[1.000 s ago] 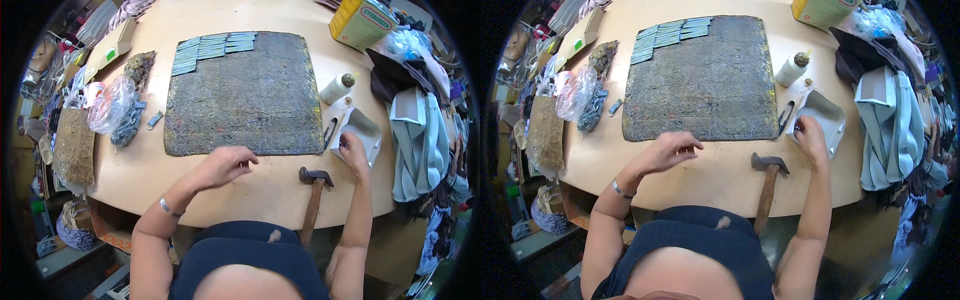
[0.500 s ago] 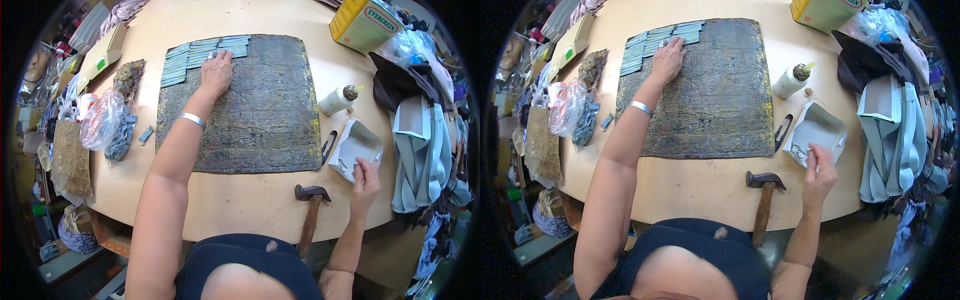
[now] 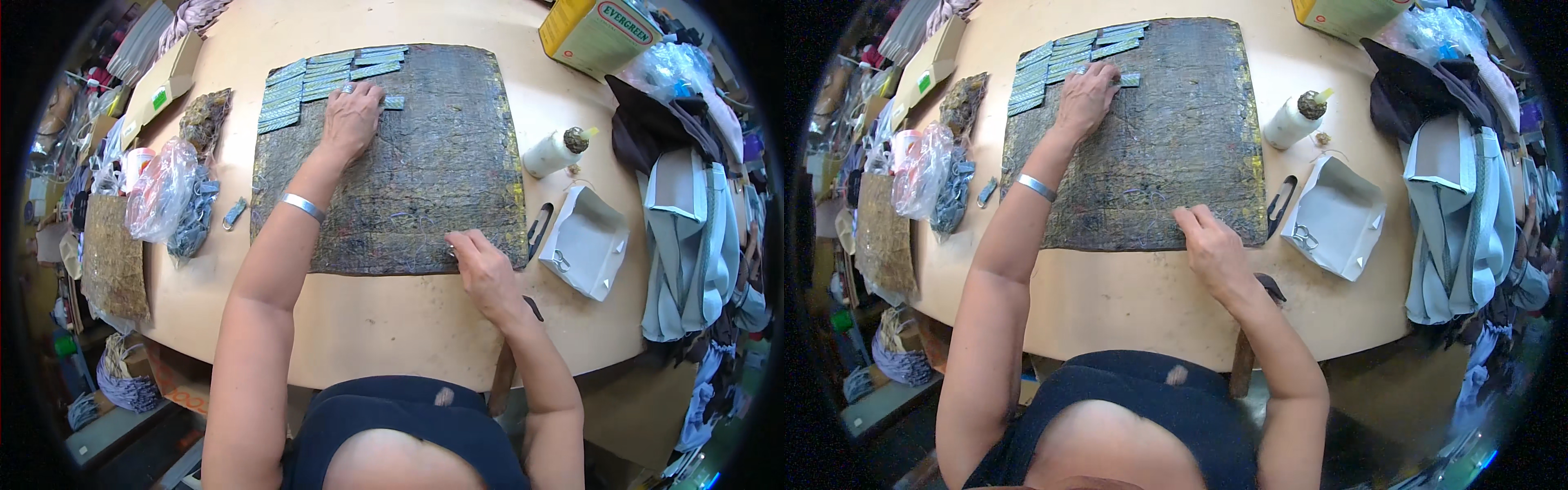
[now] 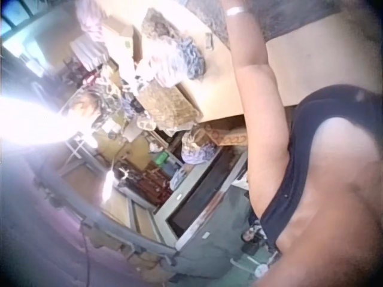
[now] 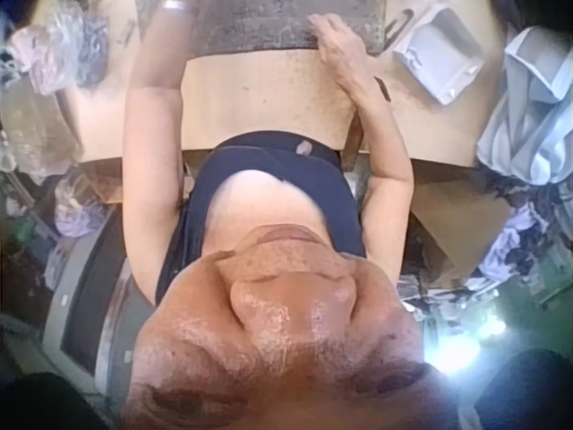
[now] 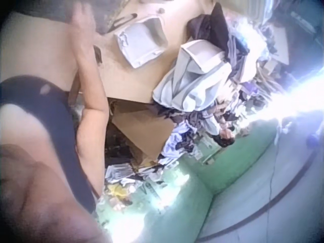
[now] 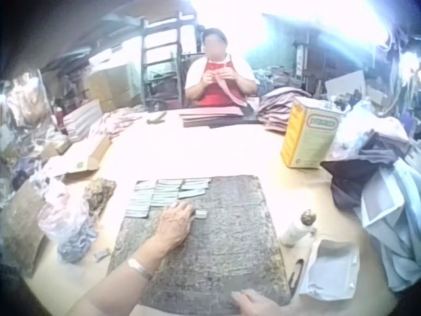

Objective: The person threads a metal ring onto a leather strip, applies adhesive, folds the strip over the ring, and hammers the leather to secure the bond.

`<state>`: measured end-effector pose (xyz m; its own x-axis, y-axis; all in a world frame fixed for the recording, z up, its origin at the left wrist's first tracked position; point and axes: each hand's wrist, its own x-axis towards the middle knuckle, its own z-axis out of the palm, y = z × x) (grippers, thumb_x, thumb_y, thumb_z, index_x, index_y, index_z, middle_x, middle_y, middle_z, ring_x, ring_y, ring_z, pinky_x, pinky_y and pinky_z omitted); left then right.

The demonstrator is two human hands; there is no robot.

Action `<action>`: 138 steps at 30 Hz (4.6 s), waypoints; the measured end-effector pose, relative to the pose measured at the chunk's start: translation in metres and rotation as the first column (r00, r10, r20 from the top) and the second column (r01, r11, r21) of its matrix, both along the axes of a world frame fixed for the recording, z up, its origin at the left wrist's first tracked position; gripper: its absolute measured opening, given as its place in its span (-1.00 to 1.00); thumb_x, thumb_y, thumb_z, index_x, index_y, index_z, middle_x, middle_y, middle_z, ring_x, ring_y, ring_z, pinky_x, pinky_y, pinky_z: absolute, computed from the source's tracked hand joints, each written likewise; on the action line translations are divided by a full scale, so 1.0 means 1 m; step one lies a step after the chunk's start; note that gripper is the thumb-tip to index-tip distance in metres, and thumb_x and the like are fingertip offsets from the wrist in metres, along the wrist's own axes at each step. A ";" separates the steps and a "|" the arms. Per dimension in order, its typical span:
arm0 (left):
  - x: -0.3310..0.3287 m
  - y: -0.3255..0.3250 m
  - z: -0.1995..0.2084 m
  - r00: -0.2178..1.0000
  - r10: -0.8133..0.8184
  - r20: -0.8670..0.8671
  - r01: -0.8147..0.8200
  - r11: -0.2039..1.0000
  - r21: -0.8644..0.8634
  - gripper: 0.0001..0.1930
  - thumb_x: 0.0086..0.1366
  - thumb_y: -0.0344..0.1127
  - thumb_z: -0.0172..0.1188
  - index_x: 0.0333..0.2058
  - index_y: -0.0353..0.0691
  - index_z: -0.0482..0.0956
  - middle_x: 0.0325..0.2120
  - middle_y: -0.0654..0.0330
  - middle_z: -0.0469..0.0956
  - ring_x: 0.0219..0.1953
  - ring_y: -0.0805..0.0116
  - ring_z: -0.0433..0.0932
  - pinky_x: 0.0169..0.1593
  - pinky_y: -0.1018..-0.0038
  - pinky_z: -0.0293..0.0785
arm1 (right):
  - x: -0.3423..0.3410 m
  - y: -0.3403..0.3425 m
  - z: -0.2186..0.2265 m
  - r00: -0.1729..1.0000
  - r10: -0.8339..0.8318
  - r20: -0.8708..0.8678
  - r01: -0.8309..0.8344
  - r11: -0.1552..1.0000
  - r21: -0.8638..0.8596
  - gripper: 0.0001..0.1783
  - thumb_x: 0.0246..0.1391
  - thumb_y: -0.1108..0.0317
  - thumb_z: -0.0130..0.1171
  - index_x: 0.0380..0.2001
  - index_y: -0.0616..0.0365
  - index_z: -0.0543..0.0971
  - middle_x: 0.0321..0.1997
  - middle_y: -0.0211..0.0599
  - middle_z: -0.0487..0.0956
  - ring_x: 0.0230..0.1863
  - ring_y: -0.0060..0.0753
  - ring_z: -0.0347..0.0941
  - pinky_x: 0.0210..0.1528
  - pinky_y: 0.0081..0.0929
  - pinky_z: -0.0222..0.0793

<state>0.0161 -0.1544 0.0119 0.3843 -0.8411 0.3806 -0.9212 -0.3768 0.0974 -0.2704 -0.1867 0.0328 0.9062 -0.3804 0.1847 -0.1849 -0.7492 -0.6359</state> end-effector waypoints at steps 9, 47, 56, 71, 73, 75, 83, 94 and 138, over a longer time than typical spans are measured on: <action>-0.015 0.029 0.016 0.932 -0.203 -0.302 0.144 0.968 -0.206 -0.90 -0.03 -0.51 0.07 -0.46 -0.25 0.40 -0.49 0.15 0.40 -0.39 0.20 0.44 -0.33 0.44 0.37 | 0.001 -0.005 0.012 0.975 -0.149 0.164 0.151 0.989 0.002 -0.78 -0.21 0.55 0.11 -0.38 0.16 0.47 -0.25 -0.18 0.42 -0.40 -0.15 0.42 -0.38 -0.38 0.36; -0.141 0.060 0.006 0.763 -0.256 -0.594 0.086 0.950 -0.299 -0.72 -0.10 -0.66 -0.01 -0.35 -0.27 0.43 -0.28 0.07 0.37 -0.27 0.11 0.43 -0.23 0.38 0.38 | -0.043 0.068 0.017 0.922 0.385 0.043 -0.348 0.773 0.531 -0.58 -0.30 0.61 -0.05 -0.22 0.21 0.33 -0.30 -0.06 0.38 -0.31 -0.01 0.33 -0.23 -0.21 0.28; -0.115 0.072 0.010 0.924 -0.103 -0.368 0.015 0.972 -0.233 -0.73 -0.06 -0.60 0.08 -0.32 -0.20 0.46 -0.23 0.18 0.37 -0.24 0.26 0.40 -0.20 0.44 0.37 | -0.091 0.048 0.071 0.817 0.564 0.117 -0.400 0.408 0.821 -0.58 -0.34 0.66 -0.14 -0.29 0.17 0.45 -0.38 -0.22 0.46 -0.28 -0.23 0.40 -0.21 -0.37 0.31; -0.178 0.065 0.004 0.867 -0.370 -0.335 0.394 0.919 0.006 -0.83 0.01 -0.44 0.11 -0.35 -0.25 0.41 -0.37 0.13 0.38 -0.38 0.18 0.43 -0.34 0.41 0.39 | -0.097 0.027 0.032 0.955 -0.280 -0.093 0.023 -0.242 0.970 -0.64 0.00 0.42 -0.14 -0.09 0.24 0.20 -0.44 -0.34 0.33 -0.57 -0.68 0.11 -0.53 -0.75 0.07; -0.179 0.066 0.010 0.826 -0.364 -0.430 0.390 0.920 -0.031 -0.84 0.01 -0.45 0.12 -0.37 -0.25 0.42 -0.42 0.14 0.39 -0.44 0.22 0.44 -0.39 0.44 0.39 | -0.099 0.028 0.030 0.956 -0.278 -0.089 0.018 -0.248 0.969 -0.66 0.04 0.40 -0.18 -0.09 0.25 0.21 -0.46 -0.31 0.35 -0.59 -0.66 0.16 -0.54 -0.73 0.11; -0.188 0.073 0.022 0.681 -0.347 -0.645 0.337 0.930 -0.145 -0.88 0.01 -0.47 0.13 -0.41 -0.26 0.44 -0.49 0.16 0.42 -0.49 0.27 0.46 -0.43 0.48 0.38 | -0.098 0.030 0.028 0.950 -0.293 -0.106 0.059 -0.163 0.985 -0.68 0.07 0.40 -0.20 -0.09 0.26 0.22 -0.48 -0.30 0.37 -0.60 -0.65 0.20 -0.56 -0.71 0.16; -0.219 0.093 0.049 0.465 -0.391 -0.795 0.267 0.917 -0.295 -0.92 0.02 -0.51 0.15 -0.45 -0.30 0.45 -0.56 0.16 0.44 -0.56 0.34 0.45 -0.49 0.53 0.37 | -0.093 0.039 0.022 0.970 -0.226 -0.086 0.086 -0.013 0.996 -0.68 0.13 0.38 -0.25 -0.06 0.28 0.23 -0.49 -0.32 0.39 -0.61 -0.67 0.27 -0.58 -0.72 0.24; -0.220 0.093 0.041 0.719 -0.380 -0.582 0.323 0.924 -0.204 -0.91 0.02 -0.50 0.14 -0.44 -0.28 0.45 -0.58 0.15 0.43 -0.60 0.30 0.44 -0.53 0.48 0.36 | -0.089 0.051 0.029 0.966 -0.218 -0.137 0.232 0.508 0.830 -0.73 0.09 0.46 -0.20 -0.11 0.25 0.28 -0.58 -0.36 0.40 -0.67 -0.63 0.29 -0.62 -0.64 0.23; -0.218 0.110 0.027 -0.594 -0.153 -0.790 -0.023 0.985 -0.173 -0.77 0.13 -0.32 0.10 -0.28 -0.34 0.41 -0.46 0.24 0.44 -0.51 0.58 0.39 -0.47 0.70 0.35 | -0.089 0.047 0.029 0.974 -0.166 -0.153 0.179 0.151 0.972 -0.78 0.04 0.46 -0.08 -0.22 0.31 0.40 -0.52 -0.39 0.43 -0.65 -0.75 0.25 -0.63 -0.77 0.22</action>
